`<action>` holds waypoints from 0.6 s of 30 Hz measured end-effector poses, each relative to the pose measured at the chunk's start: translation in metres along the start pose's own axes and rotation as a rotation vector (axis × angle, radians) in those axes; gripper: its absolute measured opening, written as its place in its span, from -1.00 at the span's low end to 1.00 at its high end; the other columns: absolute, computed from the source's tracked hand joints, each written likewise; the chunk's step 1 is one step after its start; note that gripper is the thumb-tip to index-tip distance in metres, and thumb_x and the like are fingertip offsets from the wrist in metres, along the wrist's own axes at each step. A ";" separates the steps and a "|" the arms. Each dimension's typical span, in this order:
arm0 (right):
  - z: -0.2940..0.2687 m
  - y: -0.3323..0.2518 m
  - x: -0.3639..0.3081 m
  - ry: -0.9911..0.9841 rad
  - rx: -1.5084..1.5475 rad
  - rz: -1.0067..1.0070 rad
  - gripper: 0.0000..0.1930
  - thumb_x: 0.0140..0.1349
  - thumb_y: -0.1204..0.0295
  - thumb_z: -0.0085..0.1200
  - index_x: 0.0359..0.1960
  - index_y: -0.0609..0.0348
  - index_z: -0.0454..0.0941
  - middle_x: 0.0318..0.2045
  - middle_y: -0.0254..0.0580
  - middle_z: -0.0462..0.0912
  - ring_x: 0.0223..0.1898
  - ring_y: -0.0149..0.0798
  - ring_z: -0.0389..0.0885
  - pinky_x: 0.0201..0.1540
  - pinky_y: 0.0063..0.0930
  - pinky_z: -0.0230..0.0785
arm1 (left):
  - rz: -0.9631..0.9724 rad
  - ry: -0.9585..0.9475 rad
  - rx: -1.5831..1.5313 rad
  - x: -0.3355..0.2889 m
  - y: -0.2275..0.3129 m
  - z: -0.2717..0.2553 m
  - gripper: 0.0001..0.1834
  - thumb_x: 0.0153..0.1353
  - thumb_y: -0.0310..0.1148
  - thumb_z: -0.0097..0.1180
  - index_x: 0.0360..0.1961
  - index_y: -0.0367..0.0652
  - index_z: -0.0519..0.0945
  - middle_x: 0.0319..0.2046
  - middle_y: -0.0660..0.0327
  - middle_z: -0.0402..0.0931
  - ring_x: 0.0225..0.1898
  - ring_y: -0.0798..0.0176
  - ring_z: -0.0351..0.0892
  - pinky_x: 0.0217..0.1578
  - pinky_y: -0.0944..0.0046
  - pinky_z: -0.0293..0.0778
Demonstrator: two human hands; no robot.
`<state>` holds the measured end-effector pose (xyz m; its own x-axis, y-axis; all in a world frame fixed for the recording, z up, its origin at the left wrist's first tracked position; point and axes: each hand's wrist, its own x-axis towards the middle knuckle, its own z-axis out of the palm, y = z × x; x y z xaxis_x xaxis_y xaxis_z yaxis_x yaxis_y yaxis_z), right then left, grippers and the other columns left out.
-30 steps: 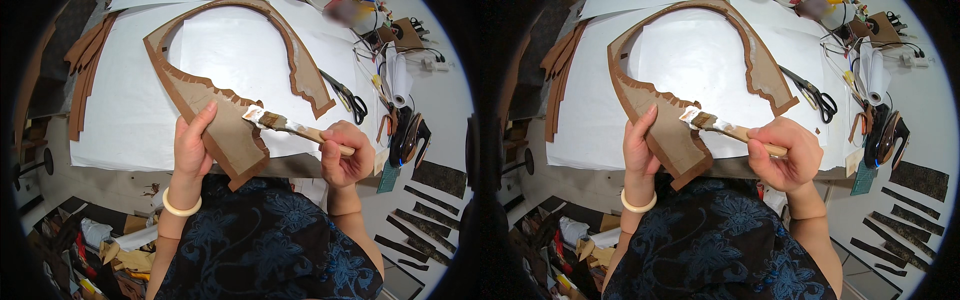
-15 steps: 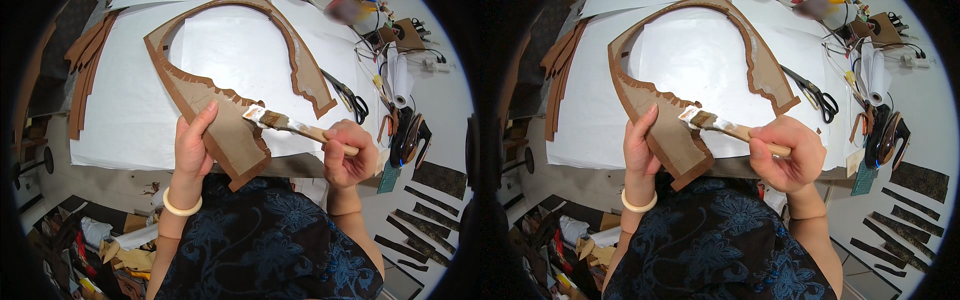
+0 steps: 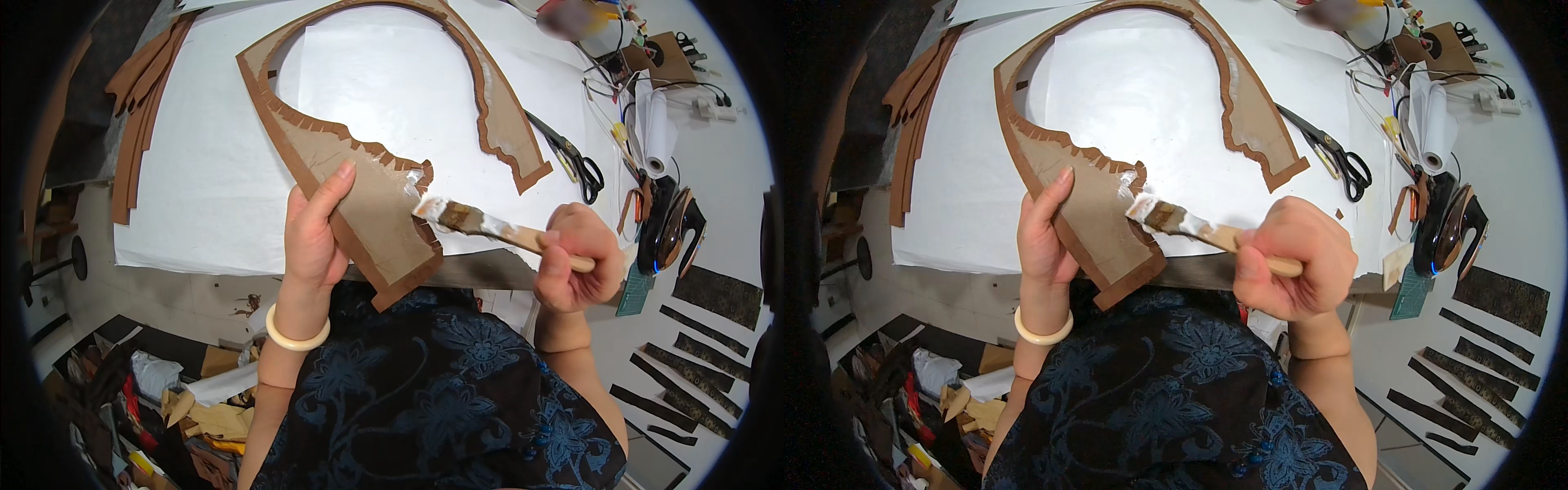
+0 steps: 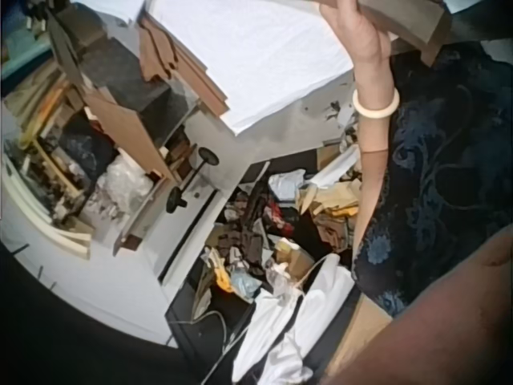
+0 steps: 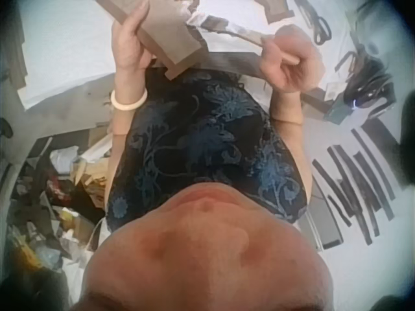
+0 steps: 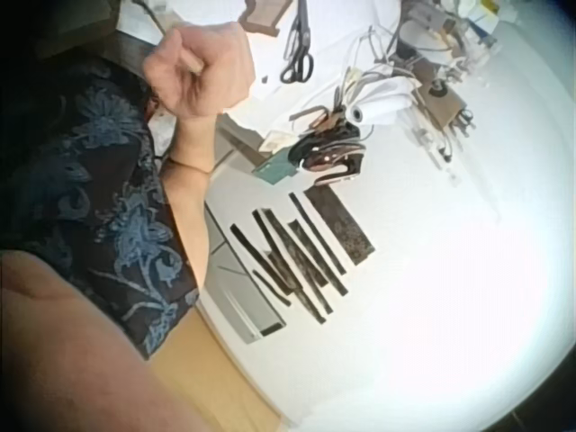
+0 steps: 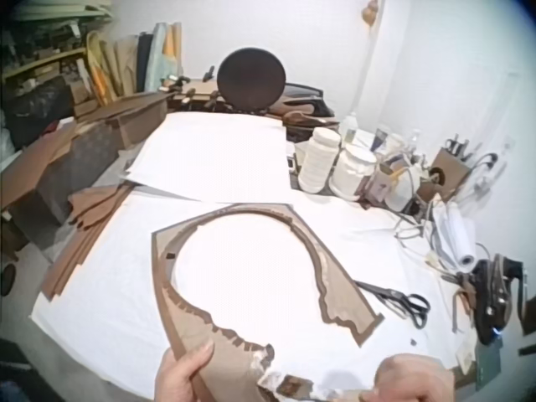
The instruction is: The person applies glue to the edges of a large, irregularly shaped cardboard piece using a brush. They then carefully align and press a smaller, matching cardboard piece onto the glued surface, smoothing it down to ensure adhesion.
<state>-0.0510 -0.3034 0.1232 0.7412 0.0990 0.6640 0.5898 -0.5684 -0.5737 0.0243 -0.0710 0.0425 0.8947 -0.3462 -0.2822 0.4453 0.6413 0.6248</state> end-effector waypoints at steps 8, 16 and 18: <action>-0.001 -0.007 0.005 -0.091 -0.048 -0.046 -0.84 0.13 0.53 0.28 -0.33 0.17 0.52 -0.66 -0.32 0.48 -0.68 -0.29 0.36 -0.61 -0.49 0.23 | 0.007 -0.012 0.000 0.000 0.001 -0.003 -0.68 0.41 -0.38 0.00 0.10 -0.32 0.45 -0.07 0.08 0.60 -0.08 0.21 0.64 -0.06 0.20 0.59; -0.002 -0.015 0.006 -0.145 -0.009 -0.062 -0.84 0.14 0.47 0.29 -0.34 0.14 0.52 -0.62 -0.31 0.44 -0.67 -0.27 0.30 -0.64 -0.44 0.11 | -0.003 -0.019 -0.016 0.002 0.003 -0.001 -0.71 0.41 -0.38 0.00 0.03 -0.35 0.48 -0.12 0.08 0.61 -0.13 0.23 0.65 -0.11 0.23 0.60; 0.004 -0.010 0.006 -0.168 0.049 -0.122 -0.86 0.16 0.47 0.27 -0.36 0.14 0.52 -0.64 -0.32 0.42 -0.68 -0.26 0.29 -0.64 -0.44 0.10 | -0.005 0.004 -0.003 0.001 0.003 0.001 -0.72 0.41 -0.37 0.00 0.03 -0.35 0.49 -0.13 0.08 0.62 -0.14 0.23 0.66 -0.13 0.23 0.61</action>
<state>-0.0510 -0.2938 0.1308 0.7041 0.3014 0.6429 0.6900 -0.5043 -0.5192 0.0264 -0.0699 0.0454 0.8926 -0.3466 -0.2885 0.4499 0.6417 0.6211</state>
